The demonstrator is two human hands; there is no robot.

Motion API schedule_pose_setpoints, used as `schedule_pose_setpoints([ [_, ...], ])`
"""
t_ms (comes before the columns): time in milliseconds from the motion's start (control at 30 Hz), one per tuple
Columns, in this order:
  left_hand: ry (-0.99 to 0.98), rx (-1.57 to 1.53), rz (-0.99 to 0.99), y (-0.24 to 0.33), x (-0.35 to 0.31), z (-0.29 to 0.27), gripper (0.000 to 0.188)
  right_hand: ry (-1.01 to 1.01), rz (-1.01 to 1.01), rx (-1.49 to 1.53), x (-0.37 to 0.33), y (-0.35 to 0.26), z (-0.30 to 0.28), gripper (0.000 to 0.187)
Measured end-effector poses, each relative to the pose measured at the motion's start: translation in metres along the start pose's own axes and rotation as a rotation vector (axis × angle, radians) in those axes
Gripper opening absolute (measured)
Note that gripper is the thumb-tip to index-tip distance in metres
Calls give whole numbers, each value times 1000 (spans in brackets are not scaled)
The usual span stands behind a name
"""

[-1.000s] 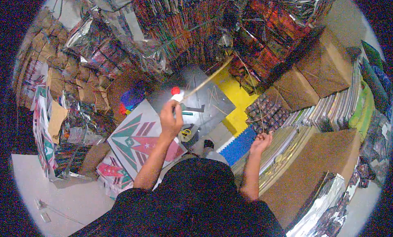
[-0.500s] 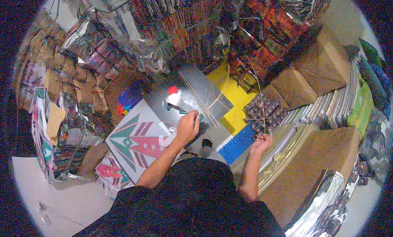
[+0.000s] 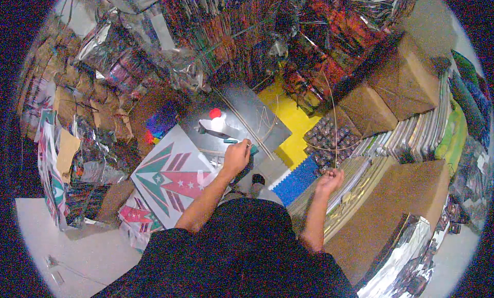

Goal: The person assembles a kite frame using thin wooden sticks and string. They tie the sticks together to form a cross shape and then attach the frame to a printed kite sail with a geometric design.

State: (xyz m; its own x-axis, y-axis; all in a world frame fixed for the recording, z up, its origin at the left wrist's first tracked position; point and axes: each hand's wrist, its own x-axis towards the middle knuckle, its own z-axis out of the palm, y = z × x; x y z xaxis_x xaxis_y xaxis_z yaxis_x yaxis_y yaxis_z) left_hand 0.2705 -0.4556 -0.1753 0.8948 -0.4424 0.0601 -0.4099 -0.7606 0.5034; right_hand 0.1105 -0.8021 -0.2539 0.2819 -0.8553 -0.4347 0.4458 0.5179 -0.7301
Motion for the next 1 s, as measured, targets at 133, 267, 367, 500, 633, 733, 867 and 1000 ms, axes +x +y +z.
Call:
schedule_pose_setpoints([
  [133, 243, -90, 241, -14, -7, 2, 26, -7, -27, -36, -9, 5, 13, 20],
  [267, 245, -192, 92, -16, -42, -26, 22, -8, 19, -33, -5, 16, 4, 17],
  [367, 171, -153, -224, -36, -84, -39, 30, -66, 70, -50, -5, 24, 1, 19],
  [500, 32, 60, -351, -40, -117, -53, 46, 24, 38, -57, -23, 32, 21, 24],
  [633, -45, 82, -352, -38, -121, -50, 52, -20, 62, -70, -28, 34, 31, 35],
  [733, -74, 102, -337, -43, -116, -40, 46, -30, 59, -50, -33, 37, 39, 40],
  [867, -133, 76, -357, -49, -108, -29, 31, -51, 67, -29, -35, 38, 41, 45],
  [1000, -84, -23, -339, -49, -98, -24, 21, -46, 72, -36, -35, 38, 35, 45],
])
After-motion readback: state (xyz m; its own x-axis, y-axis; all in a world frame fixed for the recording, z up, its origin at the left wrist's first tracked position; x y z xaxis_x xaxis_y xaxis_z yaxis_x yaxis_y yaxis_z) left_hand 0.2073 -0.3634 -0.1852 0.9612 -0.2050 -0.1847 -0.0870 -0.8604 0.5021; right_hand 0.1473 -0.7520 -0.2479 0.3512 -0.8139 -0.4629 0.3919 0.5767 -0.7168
